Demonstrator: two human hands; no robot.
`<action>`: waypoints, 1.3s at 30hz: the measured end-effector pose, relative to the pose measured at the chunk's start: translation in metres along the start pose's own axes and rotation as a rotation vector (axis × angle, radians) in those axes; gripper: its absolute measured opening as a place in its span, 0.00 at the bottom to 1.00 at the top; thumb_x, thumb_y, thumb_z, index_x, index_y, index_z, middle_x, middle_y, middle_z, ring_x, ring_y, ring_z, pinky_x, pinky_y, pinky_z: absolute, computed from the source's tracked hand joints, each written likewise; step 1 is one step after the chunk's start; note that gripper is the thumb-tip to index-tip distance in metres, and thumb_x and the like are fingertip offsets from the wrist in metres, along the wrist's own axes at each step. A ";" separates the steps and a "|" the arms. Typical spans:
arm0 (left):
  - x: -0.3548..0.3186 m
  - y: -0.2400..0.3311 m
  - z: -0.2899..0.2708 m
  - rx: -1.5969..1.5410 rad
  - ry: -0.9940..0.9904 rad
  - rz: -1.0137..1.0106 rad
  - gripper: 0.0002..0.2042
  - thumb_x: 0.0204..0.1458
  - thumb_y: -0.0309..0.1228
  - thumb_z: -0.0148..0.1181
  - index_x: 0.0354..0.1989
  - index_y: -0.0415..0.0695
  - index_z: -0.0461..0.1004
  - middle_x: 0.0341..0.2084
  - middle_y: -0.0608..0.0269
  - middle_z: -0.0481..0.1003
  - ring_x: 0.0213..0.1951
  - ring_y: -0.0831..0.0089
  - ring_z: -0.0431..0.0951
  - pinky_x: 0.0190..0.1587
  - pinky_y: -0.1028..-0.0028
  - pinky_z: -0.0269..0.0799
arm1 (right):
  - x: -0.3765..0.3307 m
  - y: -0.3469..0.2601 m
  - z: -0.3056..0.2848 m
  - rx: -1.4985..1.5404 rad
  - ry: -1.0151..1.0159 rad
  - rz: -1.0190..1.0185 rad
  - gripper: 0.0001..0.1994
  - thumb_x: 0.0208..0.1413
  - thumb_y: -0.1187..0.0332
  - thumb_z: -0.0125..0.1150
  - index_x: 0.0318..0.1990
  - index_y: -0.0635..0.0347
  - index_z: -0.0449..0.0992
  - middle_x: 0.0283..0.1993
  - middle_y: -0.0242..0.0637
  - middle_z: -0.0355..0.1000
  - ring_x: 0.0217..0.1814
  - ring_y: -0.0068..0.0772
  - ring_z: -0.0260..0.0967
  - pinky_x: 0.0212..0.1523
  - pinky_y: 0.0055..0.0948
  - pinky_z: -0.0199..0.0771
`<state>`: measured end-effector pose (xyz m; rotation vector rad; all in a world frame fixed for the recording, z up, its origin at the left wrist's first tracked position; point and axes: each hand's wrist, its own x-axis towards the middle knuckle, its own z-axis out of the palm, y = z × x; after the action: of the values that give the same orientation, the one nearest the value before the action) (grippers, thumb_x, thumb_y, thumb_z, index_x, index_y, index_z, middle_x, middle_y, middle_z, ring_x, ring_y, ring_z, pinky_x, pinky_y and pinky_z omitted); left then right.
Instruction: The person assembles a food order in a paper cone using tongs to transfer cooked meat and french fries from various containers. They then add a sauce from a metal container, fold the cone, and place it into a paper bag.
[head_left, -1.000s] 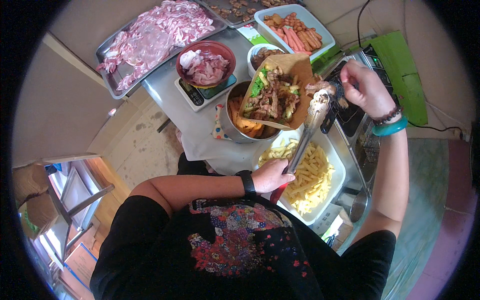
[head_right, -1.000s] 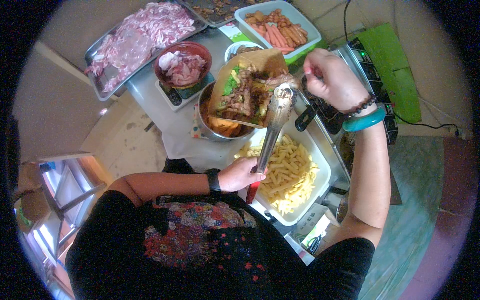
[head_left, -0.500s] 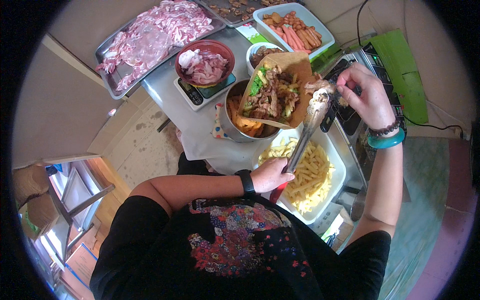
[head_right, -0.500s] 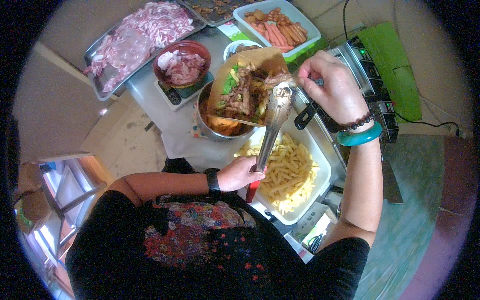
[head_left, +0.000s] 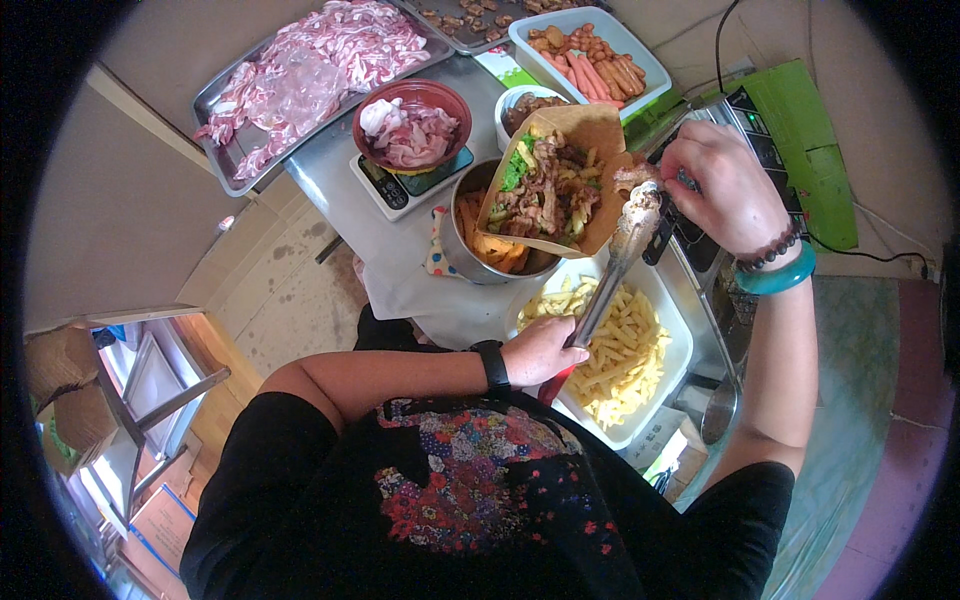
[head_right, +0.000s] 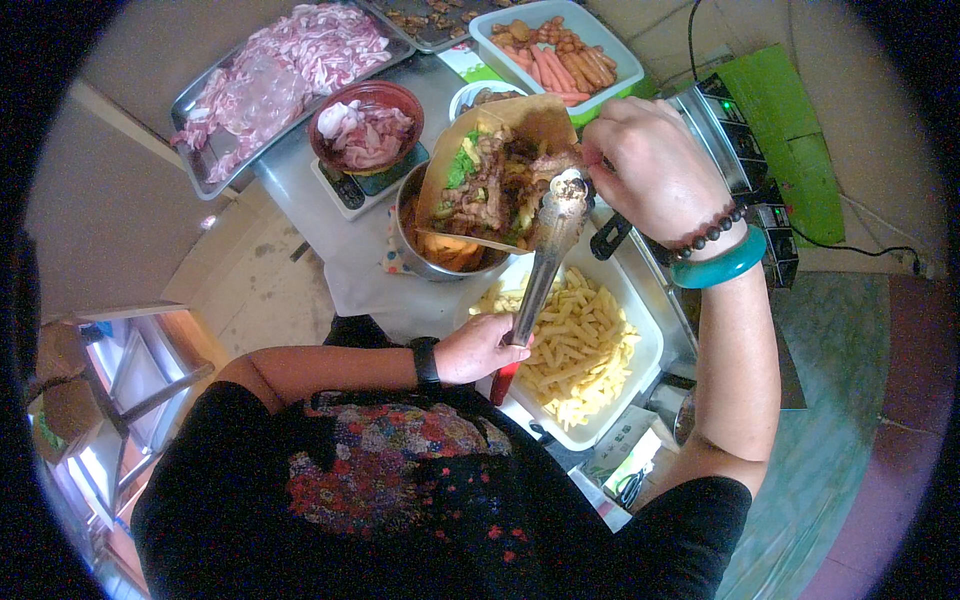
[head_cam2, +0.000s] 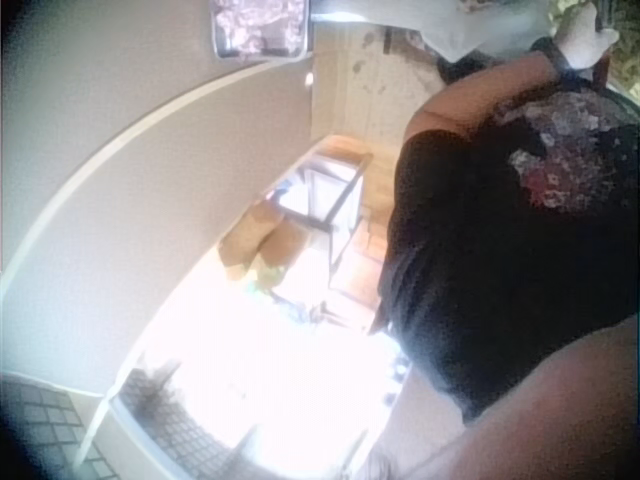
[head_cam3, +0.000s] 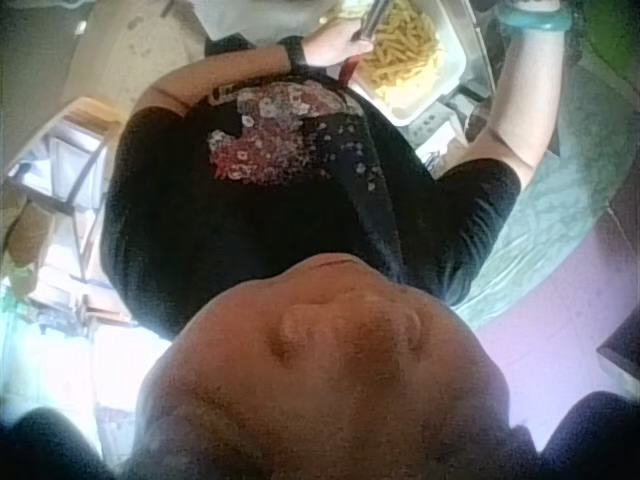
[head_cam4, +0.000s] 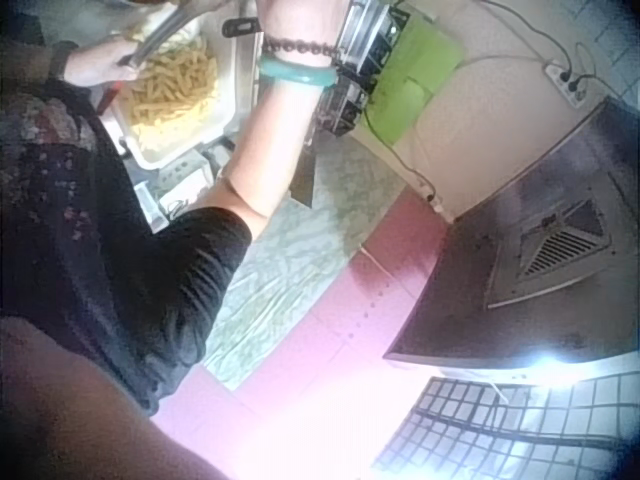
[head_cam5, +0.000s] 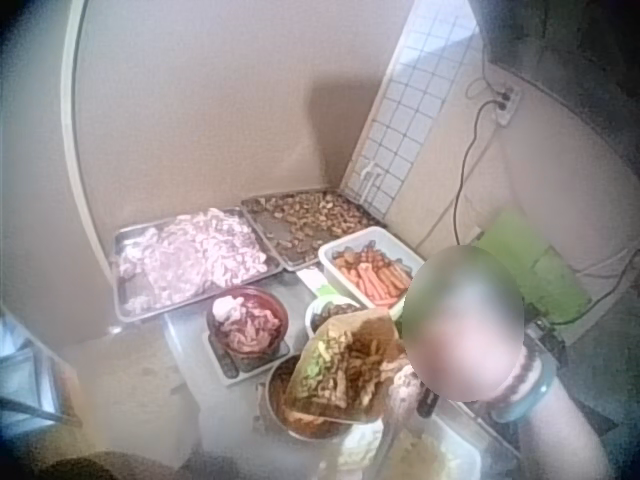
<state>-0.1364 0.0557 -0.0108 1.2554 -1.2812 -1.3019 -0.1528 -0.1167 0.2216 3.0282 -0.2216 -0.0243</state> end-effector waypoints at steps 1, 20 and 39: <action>0.000 -0.001 0.000 0.003 0.004 0.012 0.09 0.46 0.28 0.57 0.33 0.36 0.68 0.24 0.57 0.72 0.29 0.70 0.74 0.34 0.73 0.69 | 0.001 0.000 0.000 -0.025 -0.015 -0.014 0.04 0.37 0.74 0.55 0.22 0.63 0.68 0.27 0.42 0.65 0.34 0.44 0.63 0.36 0.37 0.63; 0.003 -0.003 -0.005 0.060 0.006 -0.006 0.09 0.47 0.30 0.56 0.33 0.37 0.68 0.26 0.55 0.73 0.30 0.67 0.74 0.36 0.71 0.68 | 0.012 0.031 0.014 0.299 -0.071 0.056 0.08 0.38 0.71 0.51 0.23 0.65 0.61 0.22 0.36 0.57 0.26 0.31 0.56 0.29 0.24 0.59; 0.004 -0.007 -0.004 0.047 0.010 0.013 0.09 0.47 0.29 0.56 0.33 0.37 0.68 0.25 0.54 0.72 0.30 0.66 0.74 0.35 0.71 0.69 | -0.001 0.017 0.004 0.366 -0.004 0.126 0.05 0.41 0.76 0.55 0.26 0.66 0.67 0.25 0.34 0.60 0.28 0.26 0.58 0.31 0.23 0.61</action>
<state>-0.1322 0.0514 -0.0175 1.2825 -1.3181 -1.2609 -0.1562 -0.1338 0.2198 3.3685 -0.4650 0.0230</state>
